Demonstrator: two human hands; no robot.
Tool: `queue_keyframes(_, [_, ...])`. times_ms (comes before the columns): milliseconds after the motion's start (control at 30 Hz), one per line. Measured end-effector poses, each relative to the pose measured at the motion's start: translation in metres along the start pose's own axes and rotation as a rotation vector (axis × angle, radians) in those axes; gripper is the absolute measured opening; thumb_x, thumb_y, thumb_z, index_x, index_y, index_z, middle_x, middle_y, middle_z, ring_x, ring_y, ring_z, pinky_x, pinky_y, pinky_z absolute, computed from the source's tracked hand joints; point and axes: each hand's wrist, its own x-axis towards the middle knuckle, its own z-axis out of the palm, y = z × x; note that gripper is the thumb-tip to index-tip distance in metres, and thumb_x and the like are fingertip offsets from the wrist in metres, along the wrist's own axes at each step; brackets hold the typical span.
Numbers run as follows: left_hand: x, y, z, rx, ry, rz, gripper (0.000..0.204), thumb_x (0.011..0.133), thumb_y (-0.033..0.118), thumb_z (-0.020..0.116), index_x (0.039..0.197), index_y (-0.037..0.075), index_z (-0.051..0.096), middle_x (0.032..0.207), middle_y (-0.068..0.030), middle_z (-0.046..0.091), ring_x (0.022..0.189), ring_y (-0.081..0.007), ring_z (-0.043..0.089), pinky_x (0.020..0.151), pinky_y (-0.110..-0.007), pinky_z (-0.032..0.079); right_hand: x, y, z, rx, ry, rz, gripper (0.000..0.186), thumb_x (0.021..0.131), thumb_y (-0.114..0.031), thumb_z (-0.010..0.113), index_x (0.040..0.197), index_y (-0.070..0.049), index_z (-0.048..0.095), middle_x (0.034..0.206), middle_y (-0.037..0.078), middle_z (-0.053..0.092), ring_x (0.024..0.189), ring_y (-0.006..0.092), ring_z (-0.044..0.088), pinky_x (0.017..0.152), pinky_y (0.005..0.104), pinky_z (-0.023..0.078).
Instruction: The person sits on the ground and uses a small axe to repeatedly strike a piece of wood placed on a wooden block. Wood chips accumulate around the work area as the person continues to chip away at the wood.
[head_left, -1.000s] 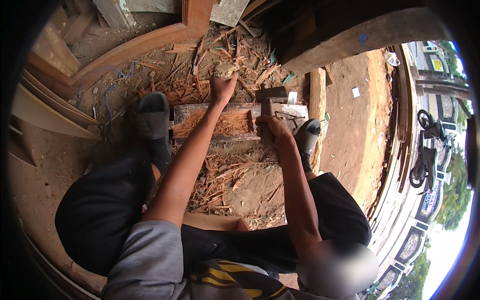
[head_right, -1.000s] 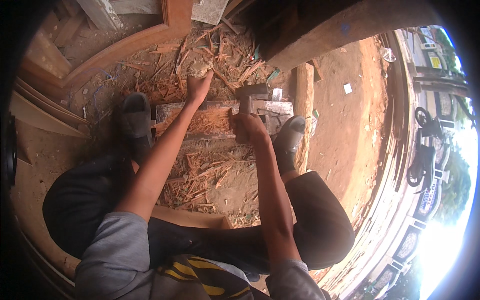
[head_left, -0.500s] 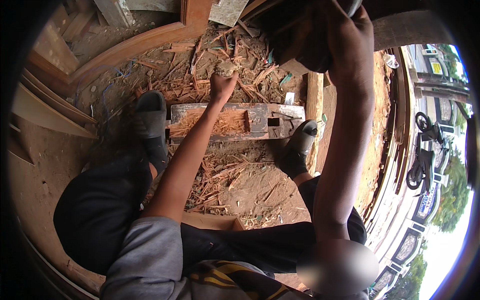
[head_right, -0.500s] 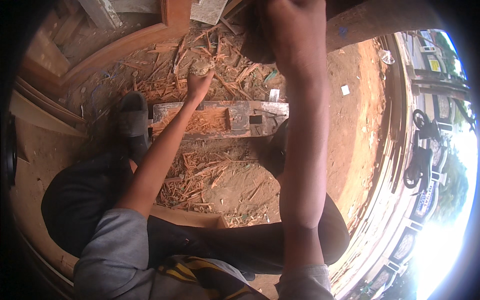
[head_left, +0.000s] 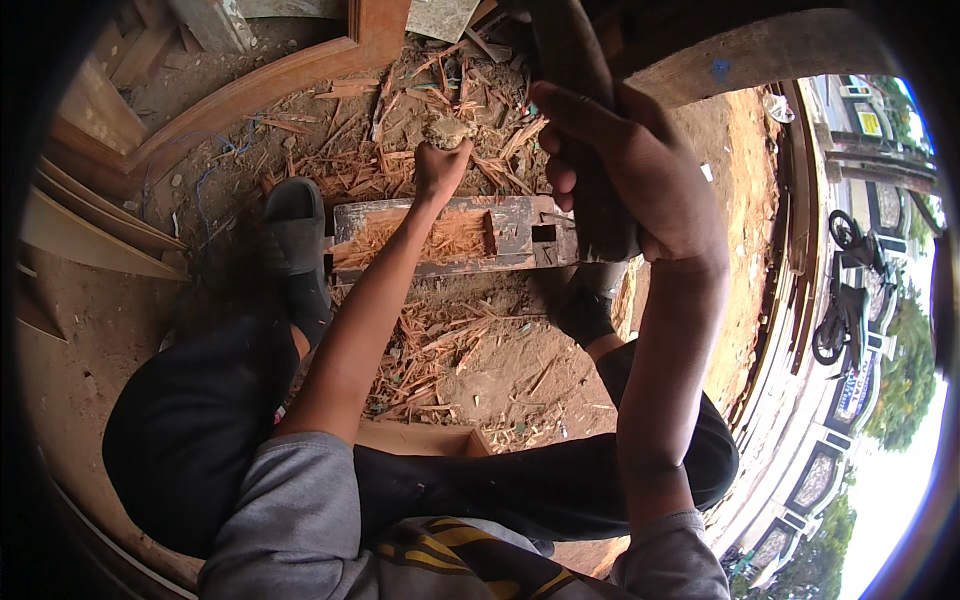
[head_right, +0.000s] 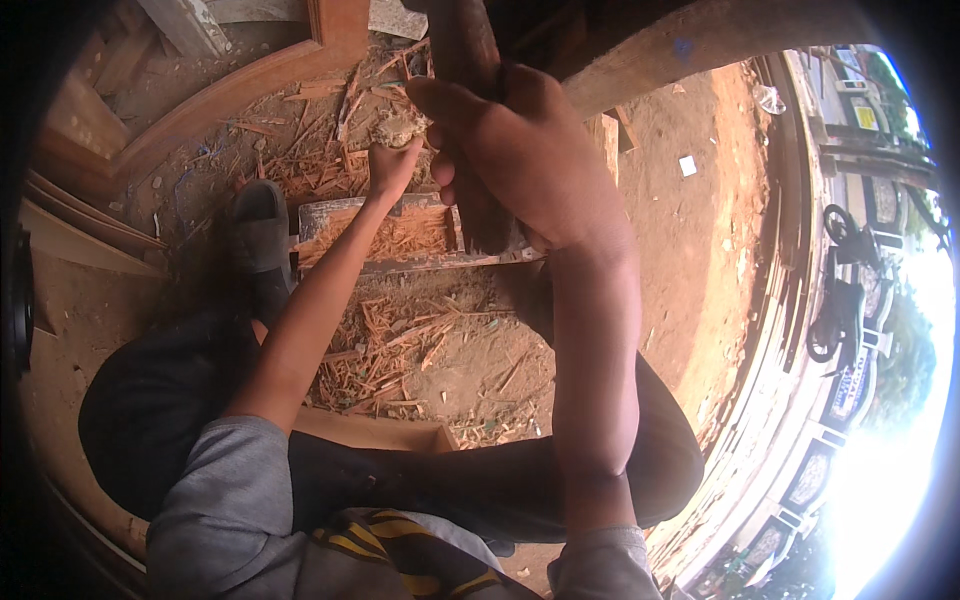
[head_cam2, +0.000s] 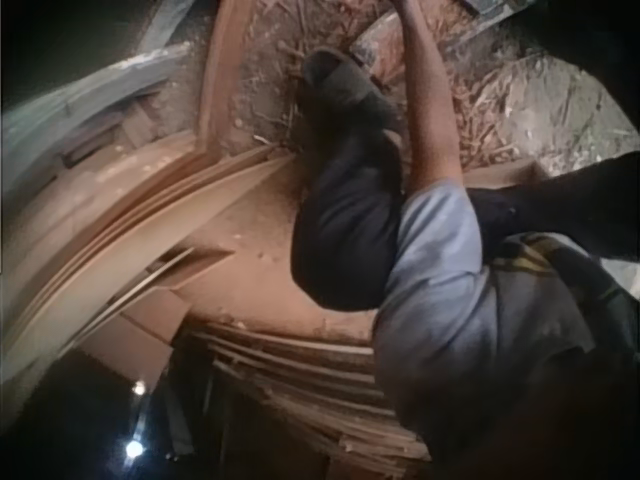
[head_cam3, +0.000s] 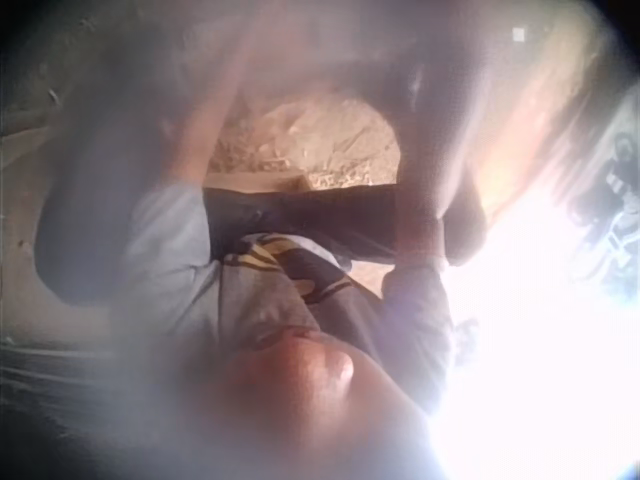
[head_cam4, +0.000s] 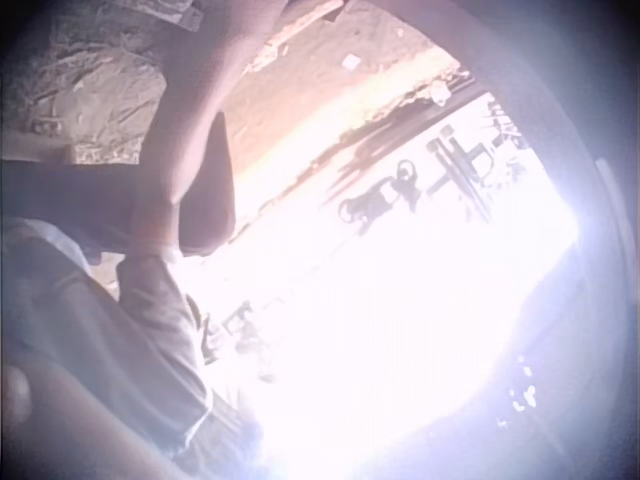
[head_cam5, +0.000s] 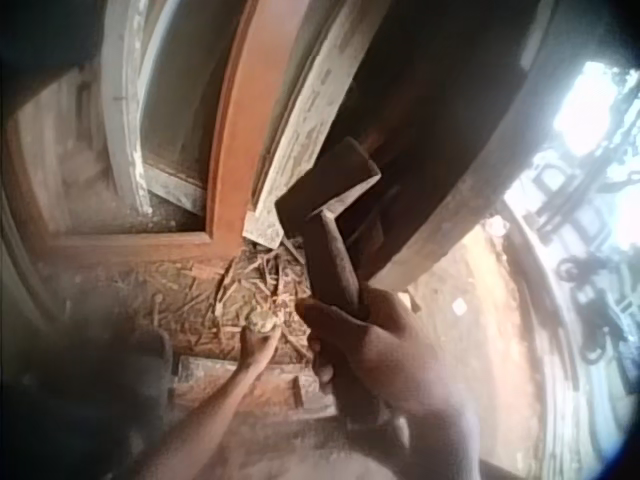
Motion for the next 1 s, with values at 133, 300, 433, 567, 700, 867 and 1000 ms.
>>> queue_keyframes(133, [-0.002,0.014,-0.008,0.025,0.020,0.036,0.017,0.073,0.014,0.059,0.063,0.001,0.059,0.049,-0.0040,0.055,0.043,-0.0120,0.049,0.042,-0.030,0.039,-0.004,-0.065,-0.012,0.099,0.064,-0.334,0.020,0.090,-0.019,0.050,0.075,-0.006,0.054,0.055,0.001,0.049,0.046,0.0080,0.049,0.039,0.0199,0.036])
queue_keyframes(300, [-0.002,0.015,-0.006,0.068,-0.038,-0.034,0.015,0.073,0.013,0.060,0.066,0.000,0.059,0.052,-0.0058,0.058,0.046,-0.0133,0.054,0.044,-0.032,0.041,0.029,-0.004,0.027,0.129,0.305,-0.552,0.027,0.086,-0.021,0.058,0.073,0.003,0.055,0.060,0.011,0.058,0.054,0.0120,0.056,0.049,0.0241,0.043])
queue_keyframes(433, [0.001,0.008,-0.004,0.029,-0.007,-0.104,0.017,0.075,0.015,0.062,0.078,-0.002,0.061,0.067,-0.0131,0.064,0.061,-0.0212,0.062,0.054,-0.035,0.046,0.025,0.140,0.031,-0.270,-0.126,0.166,0.021,0.087,-0.022,0.058,0.085,-0.002,0.052,0.056,0.002,0.051,0.045,0.0076,0.046,0.040,0.0232,0.038])
queue_keyframes(567, [-0.004,0.002,-0.003,-0.170,-0.024,-0.064,0.018,0.074,0.014,0.063,0.082,-0.001,0.061,0.072,-0.0138,0.065,0.066,-0.0228,0.064,0.057,-0.035,0.047,-0.001,0.063,0.021,0.394,-0.200,0.454,0.020,0.086,-0.020,0.059,0.086,-0.001,0.053,0.063,0.002,0.053,0.048,0.0096,0.051,0.042,0.0241,0.042])
queue_keyframes(700, [-0.007,0.005,-0.006,0.039,-0.052,-0.087,0.017,0.073,0.015,0.063,0.081,0.000,0.062,0.068,-0.0118,0.064,0.060,-0.0198,0.062,0.053,-0.035,0.047,-0.030,-0.031,-0.008,0.125,0.021,0.062,0.027,0.088,-0.026,0.057,0.091,0.000,0.052,0.067,0.004,0.051,0.047,0.0081,0.047,0.039,0.0211,0.038])
queue_keyframes(867, [-0.004,0.007,-0.010,0.053,-0.082,-0.018,0.017,0.074,0.015,0.061,0.082,0.000,0.063,0.059,-0.0077,0.062,0.050,-0.0154,0.058,0.043,-0.030,0.045,-0.001,-0.123,-0.051,0.027,0.068,-0.547,0.024,0.092,-0.027,0.049,0.090,-0.004,0.054,0.069,0.002,0.049,0.057,0.0085,0.048,0.045,0.0214,0.039])
queue_keyframes(1000, [-0.008,0.015,-0.010,0.001,-0.008,0.007,0.017,0.075,0.013,0.061,0.086,0.000,0.062,0.068,-0.0081,0.062,0.058,-0.0165,0.058,0.050,-0.031,0.046,0.038,-0.076,-0.020,-0.018,0.495,-0.725,0.035,0.087,-0.032,0.055,0.104,-0.002,0.057,0.087,0.008,0.062,0.066,0.0136,0.058,0.059,0.0269,0.048])
